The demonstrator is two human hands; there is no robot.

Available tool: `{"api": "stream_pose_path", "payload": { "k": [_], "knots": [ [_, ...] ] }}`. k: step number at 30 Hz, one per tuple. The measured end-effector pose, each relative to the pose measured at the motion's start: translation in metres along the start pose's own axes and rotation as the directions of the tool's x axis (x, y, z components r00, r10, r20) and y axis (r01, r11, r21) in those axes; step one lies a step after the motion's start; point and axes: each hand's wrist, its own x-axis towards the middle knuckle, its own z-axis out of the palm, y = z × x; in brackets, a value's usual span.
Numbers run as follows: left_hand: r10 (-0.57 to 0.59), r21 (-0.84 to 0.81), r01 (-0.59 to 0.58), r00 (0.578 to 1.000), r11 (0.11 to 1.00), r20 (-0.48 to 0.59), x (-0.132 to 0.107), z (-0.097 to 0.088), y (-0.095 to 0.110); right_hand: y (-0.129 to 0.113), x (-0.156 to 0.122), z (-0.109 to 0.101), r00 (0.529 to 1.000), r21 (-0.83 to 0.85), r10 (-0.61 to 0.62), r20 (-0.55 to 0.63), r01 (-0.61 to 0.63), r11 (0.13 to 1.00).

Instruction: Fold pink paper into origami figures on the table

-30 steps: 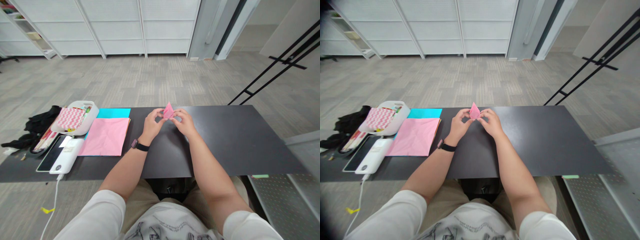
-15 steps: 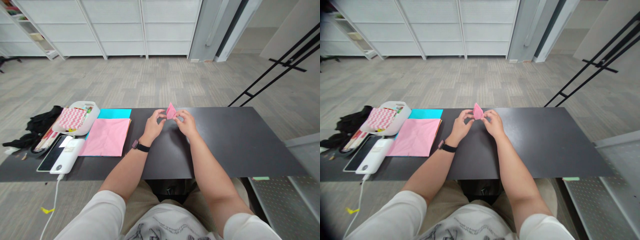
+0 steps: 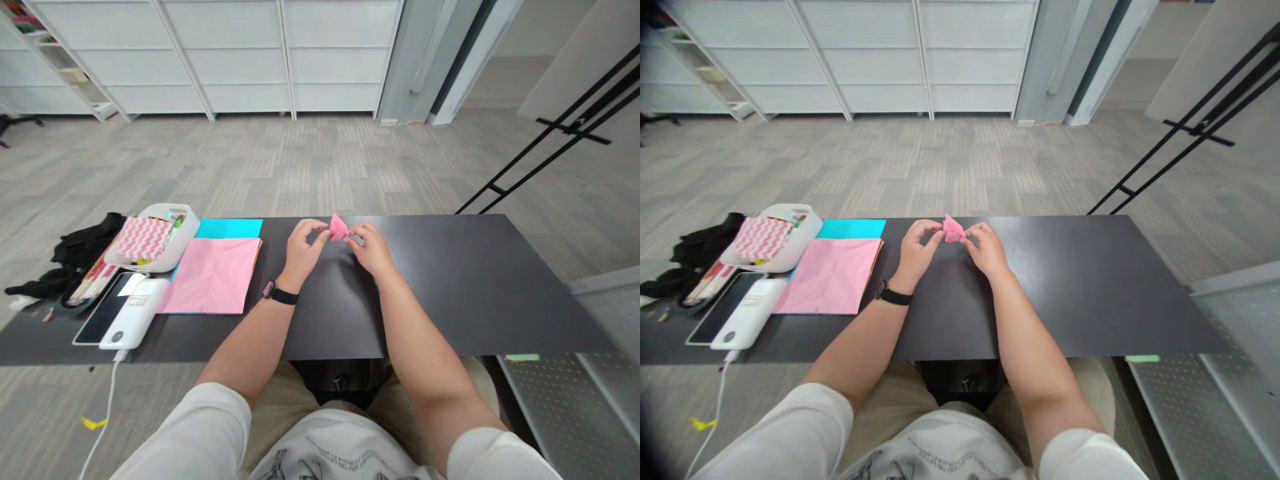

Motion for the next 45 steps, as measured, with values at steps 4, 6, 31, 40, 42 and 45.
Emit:
{"api": "stream_pose_path", "payload": {
  "k": [4, 6, 31, 40, 42, 45],
  "knots": [
    [0.06, -0.051, -0.061, 0.998, 0.997, -0.019, 0.0, 0.001, 0.0, 0.001, 0.0, 0.001, 1.0, 0.003, -0.002, -0.003, 0.002, 1.0],
    [0.067, -0.045, -0.068, 0.998, 0.997, -0.01, 0.001, 0.002, 0.0, 0.0, 0.0, 0.001, 1.0, 0.012, -0.004, -0.009, 0.004, 1.0],
    [-0.116, 0.326, 0.002, 0.936, 0.945, 0.331, -0.008, 0.012, -0.032, 0.007, -0.008, 0.011, 0.976, -0.316, 0.164, 0.141, -0.112, 0.942],
    [-0.158, 0.431, -0.02, 0.914, 0.902, 0.373, -0.013, 0.014, -0.04, 0.006, -0.011, 0.018, 0.95, -0.376, 0.266, 0.164, -0.189, 0.907],
    [-0.161, 0.426, -0.009, 0.918, 0.905, 0.361, -0.014, 0.015, -0.04, 0.007, -0.011, 0.019, 0.951, -0.379, 0.263, 0.162, -0.186, 0.906],
    [-0.144, 0.416, -0.02, 0.922, 0.909, 0.359, -0.014, 0.015, -0.037, 0.008, -0.01, 0.02, 0.953, -0.376, 0.263, 0.152, -0.19, 0.907]
  ]
}}
